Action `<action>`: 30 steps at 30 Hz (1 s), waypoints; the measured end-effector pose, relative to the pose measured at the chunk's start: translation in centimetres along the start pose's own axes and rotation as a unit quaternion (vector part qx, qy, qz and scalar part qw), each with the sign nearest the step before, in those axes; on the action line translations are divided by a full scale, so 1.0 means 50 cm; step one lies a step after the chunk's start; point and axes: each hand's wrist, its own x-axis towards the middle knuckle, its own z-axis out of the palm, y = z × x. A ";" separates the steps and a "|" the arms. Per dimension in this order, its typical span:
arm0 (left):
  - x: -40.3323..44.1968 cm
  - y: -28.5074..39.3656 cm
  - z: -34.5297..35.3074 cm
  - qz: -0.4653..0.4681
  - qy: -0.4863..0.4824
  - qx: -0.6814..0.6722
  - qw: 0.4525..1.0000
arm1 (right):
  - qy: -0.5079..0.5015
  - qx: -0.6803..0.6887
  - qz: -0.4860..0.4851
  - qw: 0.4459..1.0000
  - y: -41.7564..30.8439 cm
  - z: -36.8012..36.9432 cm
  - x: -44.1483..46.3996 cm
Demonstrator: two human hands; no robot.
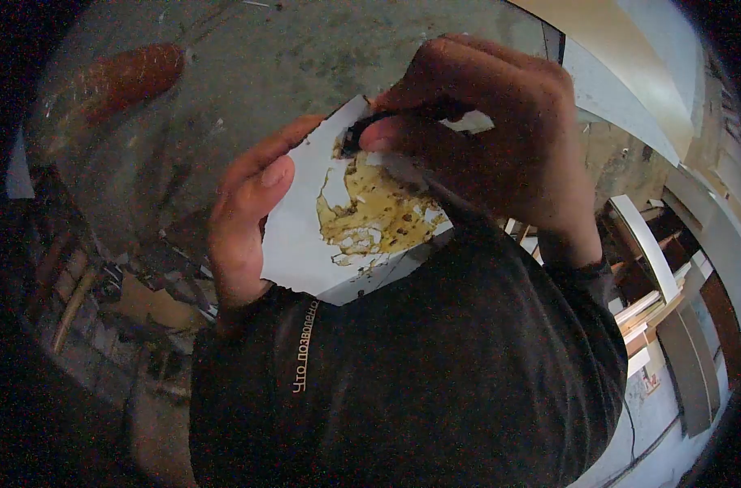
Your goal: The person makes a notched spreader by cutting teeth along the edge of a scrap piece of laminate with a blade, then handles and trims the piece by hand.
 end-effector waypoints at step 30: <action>0.004 0.012 0.039 -0.001 -0.045 0.027 0.999 | -0.223 0.021 -0.122 0.967 0.004 -0.071 0.048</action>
